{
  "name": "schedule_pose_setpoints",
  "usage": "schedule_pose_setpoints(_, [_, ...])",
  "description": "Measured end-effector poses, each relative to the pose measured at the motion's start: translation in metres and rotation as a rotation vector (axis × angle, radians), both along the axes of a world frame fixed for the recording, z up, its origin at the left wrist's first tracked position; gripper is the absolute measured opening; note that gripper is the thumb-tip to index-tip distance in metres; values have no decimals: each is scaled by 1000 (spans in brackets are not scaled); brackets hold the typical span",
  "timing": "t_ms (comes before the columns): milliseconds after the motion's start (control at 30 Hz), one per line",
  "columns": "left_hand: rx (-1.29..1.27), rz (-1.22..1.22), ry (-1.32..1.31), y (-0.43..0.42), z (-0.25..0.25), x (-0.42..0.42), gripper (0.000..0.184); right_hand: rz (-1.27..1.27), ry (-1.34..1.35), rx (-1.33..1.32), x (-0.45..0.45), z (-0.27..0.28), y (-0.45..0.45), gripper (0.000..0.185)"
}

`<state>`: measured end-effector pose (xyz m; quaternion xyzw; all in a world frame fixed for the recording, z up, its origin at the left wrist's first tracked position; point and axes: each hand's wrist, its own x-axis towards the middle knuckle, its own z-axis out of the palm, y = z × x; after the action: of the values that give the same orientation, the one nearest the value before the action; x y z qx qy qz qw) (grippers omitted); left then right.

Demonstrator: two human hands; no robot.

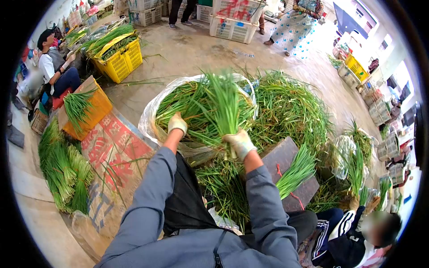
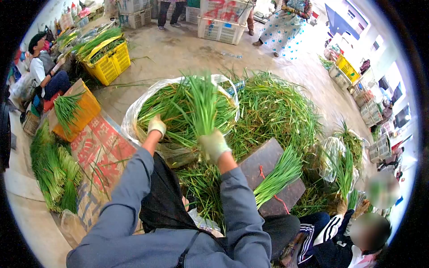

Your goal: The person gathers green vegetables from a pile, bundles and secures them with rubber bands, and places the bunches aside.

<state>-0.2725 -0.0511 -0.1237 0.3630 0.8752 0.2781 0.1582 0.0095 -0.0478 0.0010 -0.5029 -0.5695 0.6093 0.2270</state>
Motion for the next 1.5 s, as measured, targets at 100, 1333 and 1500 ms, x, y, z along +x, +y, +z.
schedule_pose_setpoints(100, [-46,70,8,16,-35,-31,30,-4,233,-15,42,39,-3,43])
schedule_pose_setpoints(1333, [566,-125,-1581,-91,121,239,16,38,-401,975,184,-59,-190,59])
schedule_pose_setpoints(1500, [759,-268,-1223,-89,177,198,19,294,-595,688,227,-125,-195,28])
